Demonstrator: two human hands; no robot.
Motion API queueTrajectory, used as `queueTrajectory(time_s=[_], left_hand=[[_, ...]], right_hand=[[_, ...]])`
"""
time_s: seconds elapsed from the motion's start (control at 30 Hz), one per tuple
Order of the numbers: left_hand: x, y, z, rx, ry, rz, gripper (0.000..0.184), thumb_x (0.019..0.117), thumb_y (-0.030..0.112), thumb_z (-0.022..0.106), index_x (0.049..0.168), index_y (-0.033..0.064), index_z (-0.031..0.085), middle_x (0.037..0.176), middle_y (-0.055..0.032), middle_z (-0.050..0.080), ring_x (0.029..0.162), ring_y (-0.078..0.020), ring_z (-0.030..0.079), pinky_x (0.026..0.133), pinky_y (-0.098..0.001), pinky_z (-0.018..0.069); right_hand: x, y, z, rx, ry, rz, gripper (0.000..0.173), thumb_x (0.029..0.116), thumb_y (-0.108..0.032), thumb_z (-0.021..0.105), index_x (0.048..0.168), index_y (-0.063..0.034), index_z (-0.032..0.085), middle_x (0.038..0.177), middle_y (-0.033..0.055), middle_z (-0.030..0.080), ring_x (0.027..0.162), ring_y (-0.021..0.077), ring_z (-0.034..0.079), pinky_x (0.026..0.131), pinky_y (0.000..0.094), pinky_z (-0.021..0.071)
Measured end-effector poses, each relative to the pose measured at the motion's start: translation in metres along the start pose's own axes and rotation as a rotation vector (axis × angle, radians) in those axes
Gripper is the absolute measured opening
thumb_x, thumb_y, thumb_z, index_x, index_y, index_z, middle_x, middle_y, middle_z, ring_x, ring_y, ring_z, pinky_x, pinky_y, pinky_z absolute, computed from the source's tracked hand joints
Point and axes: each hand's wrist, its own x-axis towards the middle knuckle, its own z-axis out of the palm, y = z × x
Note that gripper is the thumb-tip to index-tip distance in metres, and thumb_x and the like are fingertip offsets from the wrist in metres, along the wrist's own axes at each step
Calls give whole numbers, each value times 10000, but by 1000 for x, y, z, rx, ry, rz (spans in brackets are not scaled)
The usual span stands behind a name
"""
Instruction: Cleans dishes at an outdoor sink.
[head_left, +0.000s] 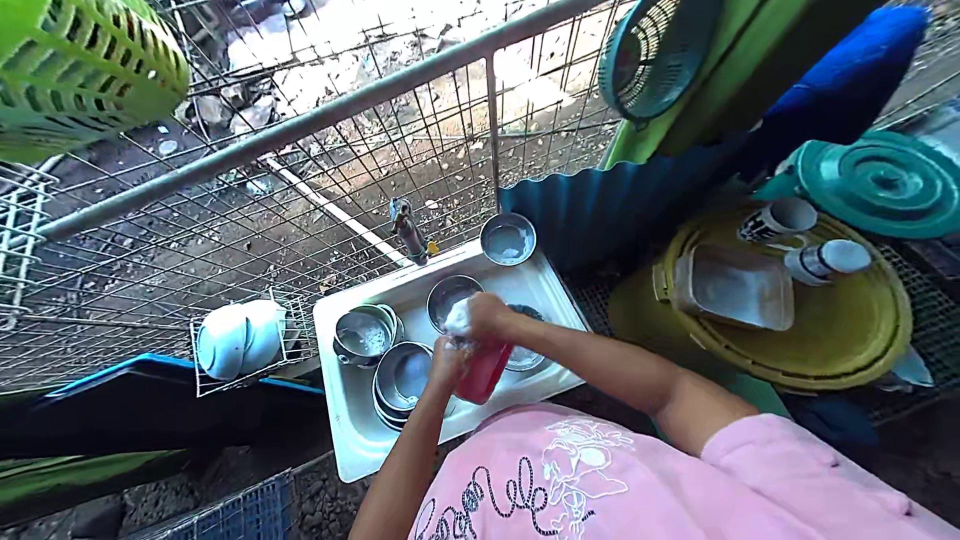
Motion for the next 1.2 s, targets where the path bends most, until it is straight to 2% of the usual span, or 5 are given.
queueTrajectory(time_s=[0.47,0.63,0.77,1.0,1.2], left_hand=[[29,-27,8,-719,357,-277,481,1131,353,318,1356,-19,525,1120,-161,670,956,-183,672,844,-375,571],[19,-6,14,-791,190,-273,450,1134,343,288,1299,14,547,1005,-86,701,872,-124,691,774,-318,589],[28,0,6,-659,302,-158,441,1133,319,327,1238,-28,579,993,-113,677,864,-134,673,777,-325,579],[32,-25,28,-680,342,-109,438,1135,285,313,1204,-52,584,983,-112,678,883,-129,675,813,-329,577],[47,-34,43,-727,254,-148,471,1137,314,293,1261,-55,559,1014,-141,683,894,-156,679,814,-350,579]], right_hand=[[-47,15,94,413,503,-253,484,1010,-87,474,1394,207,478,1519,375,422,1483,395,397,1249,400,293],[-3,59,53,-165,572,-408,501,1022,-266,450,1420,9,580,1553,205,488,1507,416,353,1159,783,122],[-12,72,49,-337,348,154,649,1063,-312,443,1584,48,301,1659,278,249,1570,443,150,1206,751,-19],[-41,15,63,620,281,98,448,1063,-21,357,1463,173,408,1554,334,397,1493,342,367,1251,374,246],[-37,77,68,197,110,192,572,1089,-286,418,1559,38,372,1647,272,283,1556,404,227,1277,528,162]])
